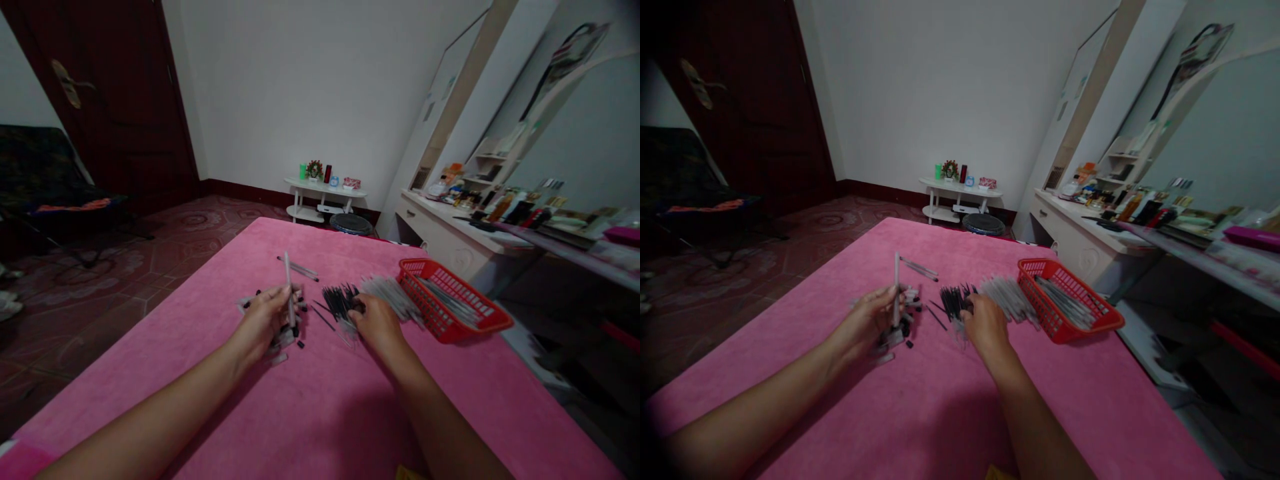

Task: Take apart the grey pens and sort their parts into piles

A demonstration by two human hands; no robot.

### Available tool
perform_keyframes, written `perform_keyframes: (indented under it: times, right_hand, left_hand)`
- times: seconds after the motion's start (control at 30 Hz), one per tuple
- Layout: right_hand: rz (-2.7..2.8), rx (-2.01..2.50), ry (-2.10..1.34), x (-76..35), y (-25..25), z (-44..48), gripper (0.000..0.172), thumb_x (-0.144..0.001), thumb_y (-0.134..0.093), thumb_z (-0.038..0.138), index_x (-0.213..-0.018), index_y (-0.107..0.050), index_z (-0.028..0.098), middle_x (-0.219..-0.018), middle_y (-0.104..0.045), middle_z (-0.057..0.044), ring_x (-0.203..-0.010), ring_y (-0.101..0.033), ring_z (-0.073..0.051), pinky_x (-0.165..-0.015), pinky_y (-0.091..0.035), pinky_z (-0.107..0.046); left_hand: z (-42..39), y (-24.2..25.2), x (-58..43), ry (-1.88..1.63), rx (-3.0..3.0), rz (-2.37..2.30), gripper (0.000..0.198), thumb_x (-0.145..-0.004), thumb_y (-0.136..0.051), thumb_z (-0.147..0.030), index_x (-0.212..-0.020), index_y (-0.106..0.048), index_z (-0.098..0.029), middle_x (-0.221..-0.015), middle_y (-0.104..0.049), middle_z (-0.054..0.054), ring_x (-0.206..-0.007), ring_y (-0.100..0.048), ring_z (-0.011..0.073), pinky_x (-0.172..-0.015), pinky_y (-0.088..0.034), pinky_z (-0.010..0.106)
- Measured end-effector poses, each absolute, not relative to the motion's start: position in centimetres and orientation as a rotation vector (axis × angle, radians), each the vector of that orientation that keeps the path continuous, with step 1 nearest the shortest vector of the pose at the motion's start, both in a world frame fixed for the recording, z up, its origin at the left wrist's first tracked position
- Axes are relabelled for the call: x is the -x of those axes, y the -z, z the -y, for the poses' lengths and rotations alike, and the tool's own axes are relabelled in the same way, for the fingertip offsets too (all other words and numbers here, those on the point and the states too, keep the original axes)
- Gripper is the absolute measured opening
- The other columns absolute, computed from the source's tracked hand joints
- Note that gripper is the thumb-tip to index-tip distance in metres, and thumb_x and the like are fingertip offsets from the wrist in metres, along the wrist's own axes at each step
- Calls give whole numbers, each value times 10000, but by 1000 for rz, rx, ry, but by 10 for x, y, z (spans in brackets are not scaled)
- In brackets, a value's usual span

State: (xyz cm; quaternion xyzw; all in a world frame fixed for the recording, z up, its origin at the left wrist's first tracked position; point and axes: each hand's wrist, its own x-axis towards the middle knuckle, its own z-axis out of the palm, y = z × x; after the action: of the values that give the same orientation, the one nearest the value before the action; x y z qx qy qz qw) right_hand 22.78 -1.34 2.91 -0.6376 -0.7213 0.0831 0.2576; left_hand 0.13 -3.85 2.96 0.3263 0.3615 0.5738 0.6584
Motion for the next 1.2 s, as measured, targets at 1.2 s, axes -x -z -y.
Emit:
perform_keyframes:
  times: [1.2]
  right_hand:
    - [1220,679,-2065,-158,-59,79,399,-702,-705,522,-724,-583,143,-538,-561,27,-348,-378,-34,-338,-276,-157]
  left_hand:
    - [66,-63,-7,-1227,-829,-480,277,-629,-810,-291,-804,-621,-186,-661,-654,-5,-557,-632,137,-519,-538,243]
